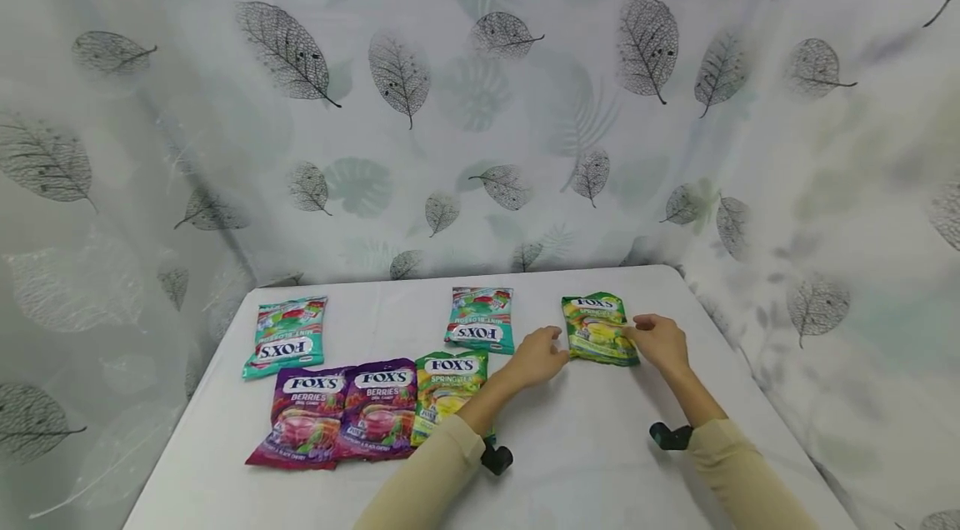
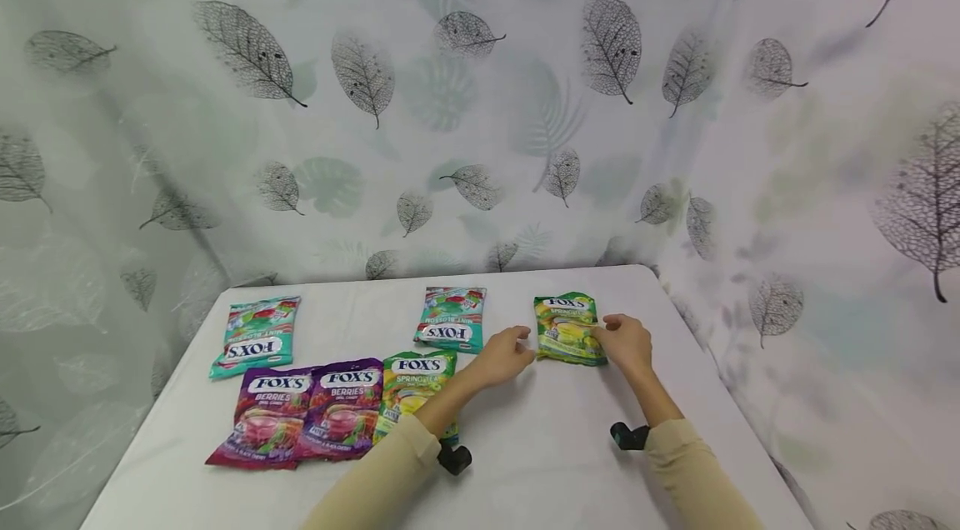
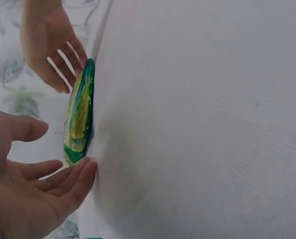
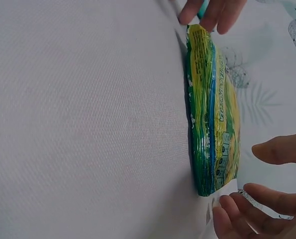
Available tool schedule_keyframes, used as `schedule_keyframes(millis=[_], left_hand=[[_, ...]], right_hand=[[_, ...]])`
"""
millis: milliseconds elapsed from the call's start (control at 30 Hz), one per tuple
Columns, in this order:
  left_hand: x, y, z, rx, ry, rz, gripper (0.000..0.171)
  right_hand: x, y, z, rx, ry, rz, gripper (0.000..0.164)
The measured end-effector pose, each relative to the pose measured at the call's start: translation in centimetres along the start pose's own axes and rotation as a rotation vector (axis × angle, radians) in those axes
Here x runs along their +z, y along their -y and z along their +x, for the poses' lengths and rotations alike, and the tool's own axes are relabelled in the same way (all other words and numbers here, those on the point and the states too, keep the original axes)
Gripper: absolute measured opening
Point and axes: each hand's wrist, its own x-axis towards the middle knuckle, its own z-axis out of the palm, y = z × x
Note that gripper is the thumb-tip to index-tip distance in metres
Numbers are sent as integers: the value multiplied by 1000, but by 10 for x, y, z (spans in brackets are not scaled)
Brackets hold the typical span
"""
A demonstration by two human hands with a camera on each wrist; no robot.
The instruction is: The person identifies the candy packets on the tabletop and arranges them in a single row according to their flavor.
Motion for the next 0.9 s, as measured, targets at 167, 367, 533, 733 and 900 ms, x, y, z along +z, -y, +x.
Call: schedule_keyframes(millis=[167, 367, 533, 733, 900], left_hand=[[6, -1, 7, 2, 9, -51, 54], [16, -1, 15, 22, -1, -96, 55], [18, 2, 17, -3, -11, -112, 55], [18, 3, 18, 4, -12, -158, 52], [20, 7, 17, 1, -19, -242, 51]], right_hand=[[3, 0, 6, 50, 15, 9, 53], [4, -1, 11, 90, 19, 19, 51], [7, -4, 14, 91, -3, 5, 46], [8, -6, 17, 83, -19, 7, 45], [8, -6, 16, 90, -15, 34, 44]])
